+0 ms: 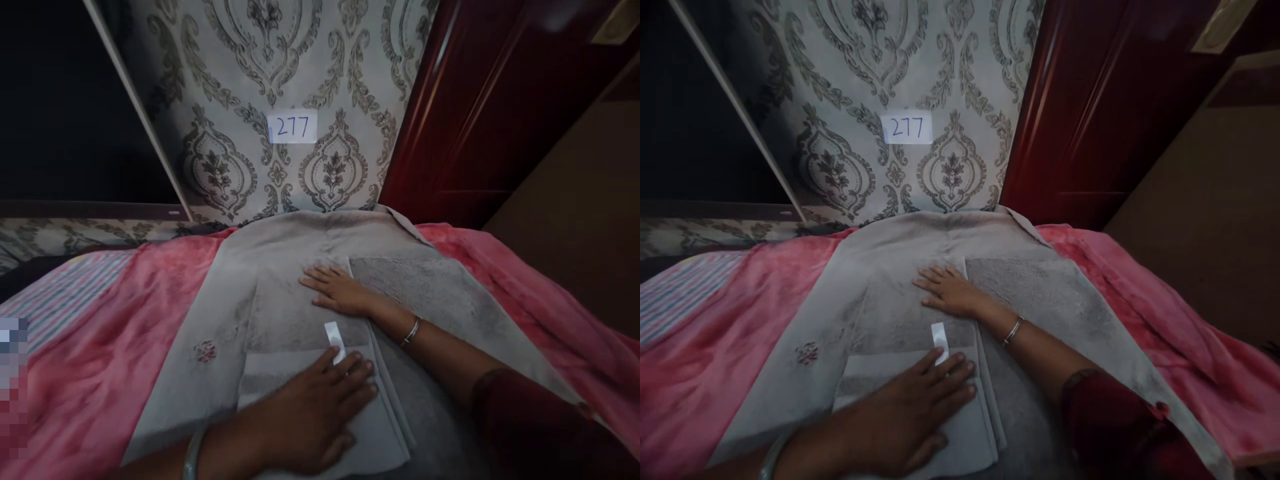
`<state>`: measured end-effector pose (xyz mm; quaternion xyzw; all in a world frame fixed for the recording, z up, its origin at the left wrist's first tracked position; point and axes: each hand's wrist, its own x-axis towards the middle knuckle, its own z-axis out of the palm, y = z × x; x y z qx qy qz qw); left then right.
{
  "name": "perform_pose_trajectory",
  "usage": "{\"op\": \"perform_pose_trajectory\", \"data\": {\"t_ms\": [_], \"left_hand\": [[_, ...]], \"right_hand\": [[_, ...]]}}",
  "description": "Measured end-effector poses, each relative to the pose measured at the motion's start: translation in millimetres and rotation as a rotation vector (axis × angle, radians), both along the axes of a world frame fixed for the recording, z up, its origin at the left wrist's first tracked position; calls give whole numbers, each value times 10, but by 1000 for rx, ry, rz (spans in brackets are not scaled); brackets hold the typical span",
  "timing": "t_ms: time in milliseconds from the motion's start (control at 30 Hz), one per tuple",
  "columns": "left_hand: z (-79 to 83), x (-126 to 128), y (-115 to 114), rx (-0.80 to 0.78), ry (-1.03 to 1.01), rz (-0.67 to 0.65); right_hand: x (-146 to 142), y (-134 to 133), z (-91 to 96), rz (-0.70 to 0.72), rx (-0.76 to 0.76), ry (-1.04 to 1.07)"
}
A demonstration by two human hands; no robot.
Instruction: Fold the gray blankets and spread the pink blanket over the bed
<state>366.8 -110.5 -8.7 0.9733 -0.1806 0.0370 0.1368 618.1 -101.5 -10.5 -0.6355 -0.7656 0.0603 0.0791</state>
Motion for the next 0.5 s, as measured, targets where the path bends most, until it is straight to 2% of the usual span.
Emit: {"op": "perform_pose_trajectory", "data": {"t_ms": [100, 233, 367, 500], "left_hand": [[-58, -24, 36, 44, -27, -9], [-248, 52, 73, 118, -140, -27], [-385, 120, 85, 204, -193, -43], [-334, 96, 90, 206, -211, -45]], "right_hand": [[305, 227, -13, -86, -31, 11], [632, 490, -44, -214, -95, 30], [723, 567, -114, -253, -56, 51], [701, 541, -168, -257, -32, 62]]}}
